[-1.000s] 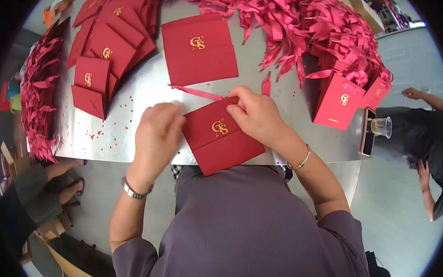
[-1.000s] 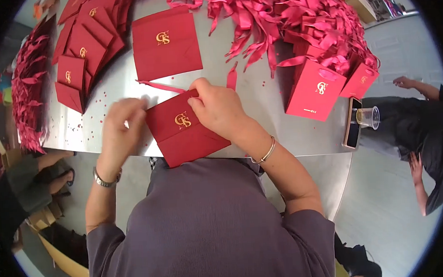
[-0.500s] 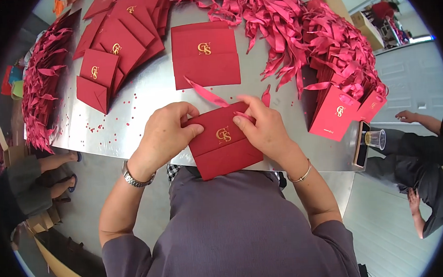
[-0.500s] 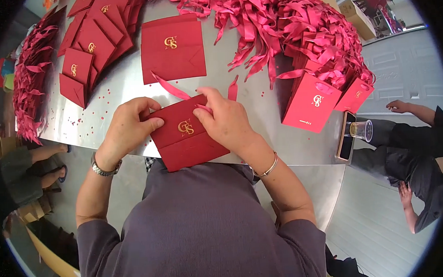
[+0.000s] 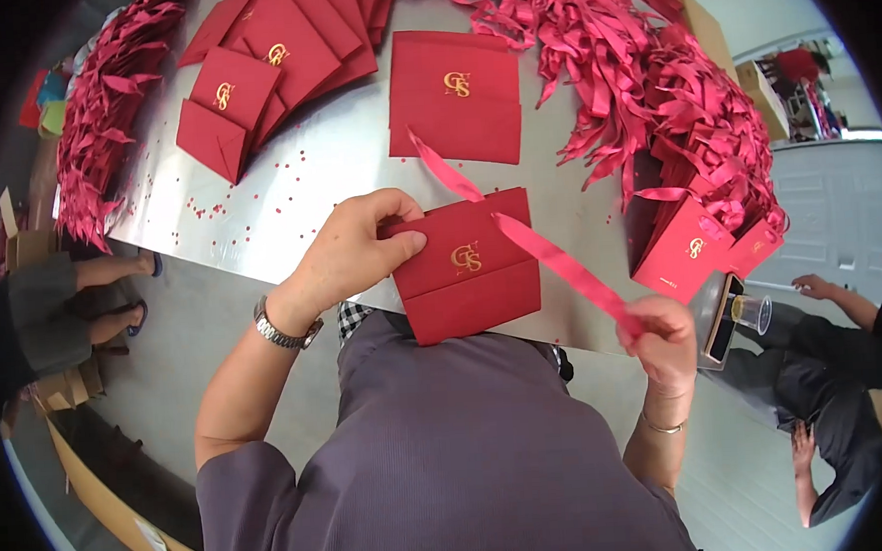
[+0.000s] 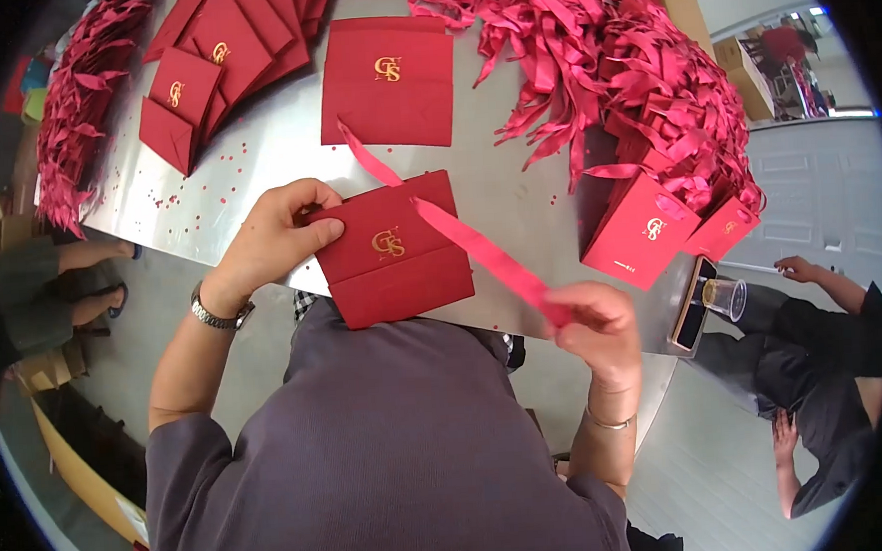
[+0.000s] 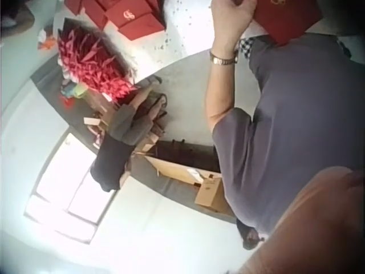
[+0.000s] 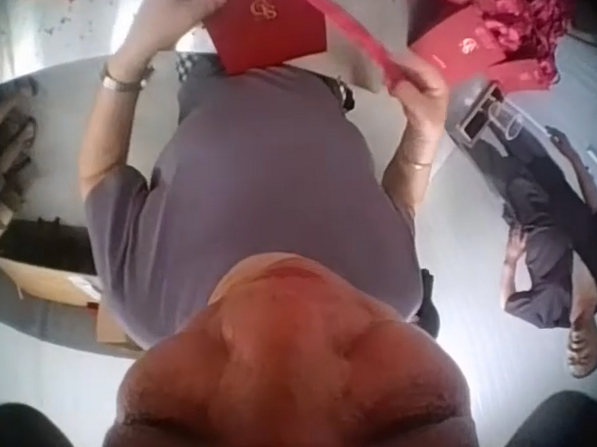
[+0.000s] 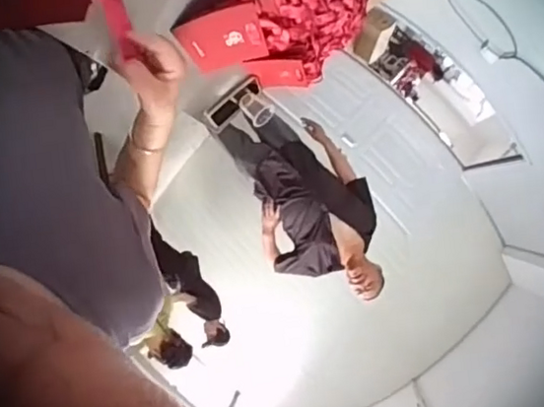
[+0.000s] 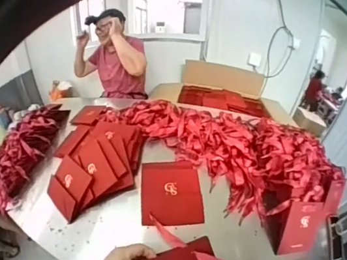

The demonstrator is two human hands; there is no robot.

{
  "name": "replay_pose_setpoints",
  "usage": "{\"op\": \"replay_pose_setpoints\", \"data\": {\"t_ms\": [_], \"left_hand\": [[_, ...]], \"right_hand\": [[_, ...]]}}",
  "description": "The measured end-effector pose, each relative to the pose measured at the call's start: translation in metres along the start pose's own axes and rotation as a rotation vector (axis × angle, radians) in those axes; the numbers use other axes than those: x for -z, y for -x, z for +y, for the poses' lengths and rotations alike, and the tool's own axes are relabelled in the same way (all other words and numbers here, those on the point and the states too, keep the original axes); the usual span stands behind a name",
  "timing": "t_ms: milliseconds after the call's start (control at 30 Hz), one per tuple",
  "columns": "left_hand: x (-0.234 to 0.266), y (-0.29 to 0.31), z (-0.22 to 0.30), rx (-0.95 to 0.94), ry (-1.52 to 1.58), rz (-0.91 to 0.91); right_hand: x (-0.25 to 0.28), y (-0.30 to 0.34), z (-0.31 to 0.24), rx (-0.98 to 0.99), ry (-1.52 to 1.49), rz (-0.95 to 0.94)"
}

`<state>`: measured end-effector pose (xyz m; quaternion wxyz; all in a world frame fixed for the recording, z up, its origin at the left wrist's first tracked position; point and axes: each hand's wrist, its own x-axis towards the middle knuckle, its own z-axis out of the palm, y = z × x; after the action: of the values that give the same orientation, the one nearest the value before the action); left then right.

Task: The person assembles small paper gift bags by threading ribbon handles through slits in the folded bags by hand, then gathers and arranges the finished bags and paper envelopes on the table.

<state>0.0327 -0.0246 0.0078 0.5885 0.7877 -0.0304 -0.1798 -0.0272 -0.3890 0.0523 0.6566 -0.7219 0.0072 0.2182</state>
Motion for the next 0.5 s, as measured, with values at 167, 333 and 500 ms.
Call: {"op": "replay_pose_setpoints", "data": {"t_ms": [167,333,500], "left_hand": [[-0.006,-0.003,-0.015,0.08,0.196,-0.013],[-0.005,0.0,-0.018,0.12,0.22,-0.004],[-0.002,0.001,-0.019,0.196,0.18,0.012]], "right_hand": [[-0.025,-0.009,-0.011,0.442,-0.464,-0.023],[-0.068,-0.032,-0.027,0.547,-0.062,0.037],[-0.121,-0.088,-0.026,0.828,0.77,0.078]]}}
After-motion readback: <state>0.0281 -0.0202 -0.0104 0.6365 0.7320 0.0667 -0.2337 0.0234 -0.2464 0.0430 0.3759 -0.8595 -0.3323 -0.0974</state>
